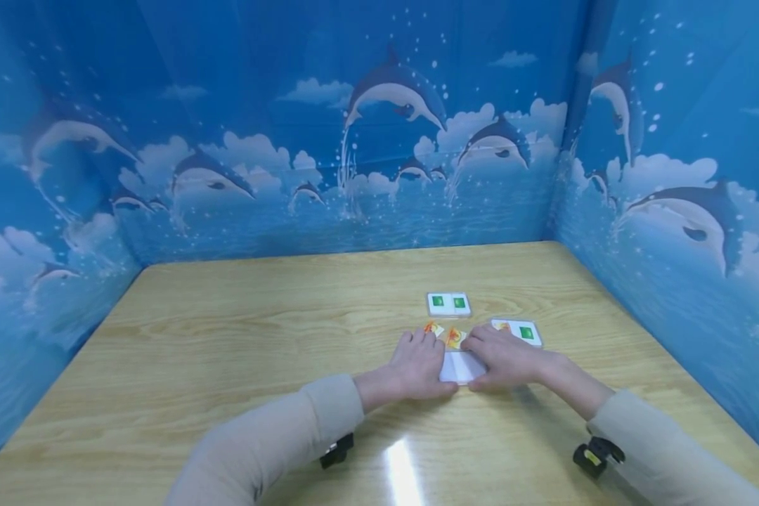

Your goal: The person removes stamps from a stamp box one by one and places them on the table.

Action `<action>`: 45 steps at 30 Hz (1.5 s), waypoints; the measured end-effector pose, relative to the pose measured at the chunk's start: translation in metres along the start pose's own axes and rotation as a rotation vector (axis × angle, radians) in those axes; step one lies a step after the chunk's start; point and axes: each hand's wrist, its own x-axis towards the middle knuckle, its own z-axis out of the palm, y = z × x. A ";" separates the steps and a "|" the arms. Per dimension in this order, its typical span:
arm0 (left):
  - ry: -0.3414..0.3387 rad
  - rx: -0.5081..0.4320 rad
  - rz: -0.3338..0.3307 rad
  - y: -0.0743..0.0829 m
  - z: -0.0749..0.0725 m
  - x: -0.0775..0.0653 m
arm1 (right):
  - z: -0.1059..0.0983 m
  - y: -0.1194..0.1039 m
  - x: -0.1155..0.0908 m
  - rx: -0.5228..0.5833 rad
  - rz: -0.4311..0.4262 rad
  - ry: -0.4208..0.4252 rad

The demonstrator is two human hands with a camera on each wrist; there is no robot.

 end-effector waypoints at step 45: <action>0.018 0.019 0.030 0.000 -0.001 0.002 | -0.006 0.009 -0.004 -0.097 -0.015 0.028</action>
